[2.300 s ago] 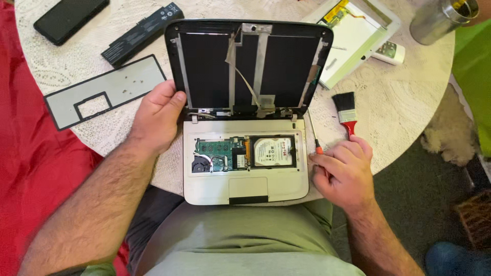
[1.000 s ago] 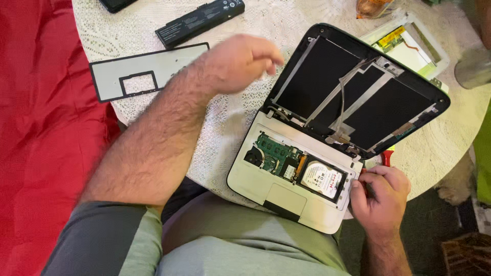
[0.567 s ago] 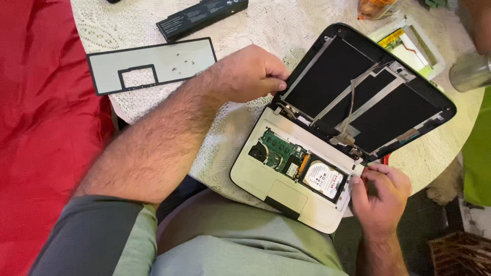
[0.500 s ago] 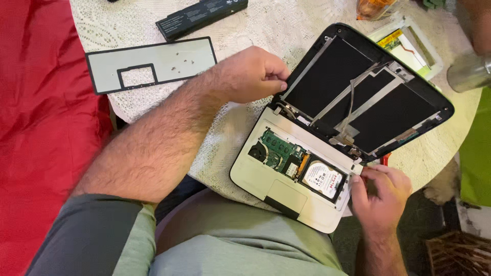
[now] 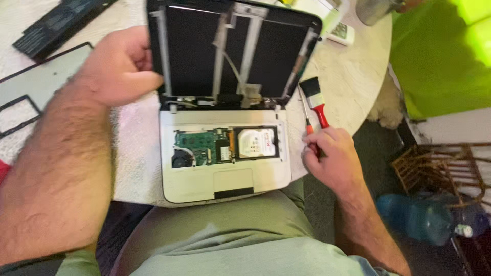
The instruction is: The person installs a hard drive into a laptop, securing it with a screwdriver. They then proceed to fasten screws into the laptop's internal frame and casing using the same tool.
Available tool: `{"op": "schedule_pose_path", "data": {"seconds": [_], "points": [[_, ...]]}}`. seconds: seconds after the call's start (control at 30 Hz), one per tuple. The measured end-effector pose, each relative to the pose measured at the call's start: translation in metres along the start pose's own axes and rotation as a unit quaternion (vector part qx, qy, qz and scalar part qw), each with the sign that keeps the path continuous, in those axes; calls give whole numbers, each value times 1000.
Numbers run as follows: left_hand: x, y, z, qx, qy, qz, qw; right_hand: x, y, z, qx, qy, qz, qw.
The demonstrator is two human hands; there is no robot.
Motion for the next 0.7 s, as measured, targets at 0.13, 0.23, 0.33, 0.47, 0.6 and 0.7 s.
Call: {"op": "schedule_pose_path", "data": {"seconds": [0.13, 0.23, 0.33, 0.47, 0.6, 0.7], "points": [[16, -4, 8, -32, 69, 35, 996, 6, 12, -4, 36, -12, 0, 999], [9, 1, 14, 13, 190, -104, 976, 26, 10, 0, 20, -60, 27, 998], [-9, 9, 15, 68, 238, -139, 959, 38, 15, 5, 75, -55, 42, 995], [10, -3, 6, 110, 166, -95, 975, 57, 17, 11, 132, -48, 42, 989], [23, -21, 1, 128, 148, -108, 975, 68, 16, 14, 156, -56, 24, 986], [8, -29, -10, 121, 81, -130, 981, 66, 21, 13, 180, -13, -14, 984]]}}
Point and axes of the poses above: each hand's wrist, its own z-axis away from the middle knuckle, its own y-axis out of the back of the hand, x = y × z, the point moved 8 cm from there along -z, towards the middle knuckle, and after that the axes turned 1 degree about y, right-handed, at the moved point
